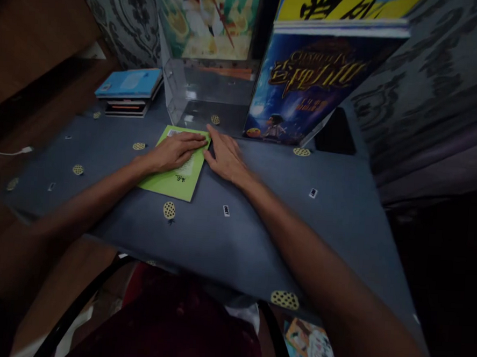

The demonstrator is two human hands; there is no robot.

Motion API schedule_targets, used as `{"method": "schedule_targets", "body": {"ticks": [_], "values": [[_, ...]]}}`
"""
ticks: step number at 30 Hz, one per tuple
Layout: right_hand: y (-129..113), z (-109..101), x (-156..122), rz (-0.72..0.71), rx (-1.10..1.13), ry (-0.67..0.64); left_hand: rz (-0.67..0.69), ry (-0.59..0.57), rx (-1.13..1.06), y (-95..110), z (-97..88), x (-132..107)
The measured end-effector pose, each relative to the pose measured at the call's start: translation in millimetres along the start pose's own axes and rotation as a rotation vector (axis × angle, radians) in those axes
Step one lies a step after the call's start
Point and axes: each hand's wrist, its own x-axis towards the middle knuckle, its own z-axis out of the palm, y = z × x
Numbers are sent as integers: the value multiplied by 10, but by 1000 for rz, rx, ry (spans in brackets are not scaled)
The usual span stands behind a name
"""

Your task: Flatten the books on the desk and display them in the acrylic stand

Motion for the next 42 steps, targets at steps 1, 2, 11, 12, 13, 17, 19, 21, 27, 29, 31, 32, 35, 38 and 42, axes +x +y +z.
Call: {"method": "schedule_targets", "body": {"ticks": [1, 2, 11, 12, 13, 17, 19, 21, 27, 29, 31, 32, 35, 38, 42], "values": [[18, 8, 0, -2, 6, 4, 20, -4, -7, 17, -4, -38], [34, 17, 1, -2, 11, 11, 40, -5, -16, 44, -9, -81], [17, 16, -12, 2, -31, 28, 183, -20, -165, 481, -95, -657], [4, 10, -16, 1, -36, 28, 193, -29, -183, 529, -100, -720], [-10, 3, -19, -1, -41, 29, 193, -38, -199, 574, -105, -774], [-62, -13, -26, 5, -89, 26, 168, -40, -253, 696, -149, -866], [-88, -16, -31, 10, -136, 13, 160, -46, -308, 669, -188, -837], [-109, -20, -41, 6, -188, 5, 118, -42, -335, 534, -230, -771], [-245, -51, 31, -80, -336, -1, -207, 128, -86, -348, -269, -517], [-360, -24, 147, -158, -326, -48, -184, 149, -118, -586, -236, -484], [-507, 56, 293, -269, -273, -120, -151, 185, -180, -729, -187, -485], [-589, 113, 361, -320, -238, -151, -135, 201, -208, -770, -162, -493], [-848, 300, 463, -417, -152, -172, -98, 227, -252, -829, -98, -518], [-1083, 403, 367, -500, -76, -169, -66, 229, -241, -853, -66, -526], [-1300, 360, 106, -570, -2, -210, -56, 231, -204, -836, -76, -526]]}}
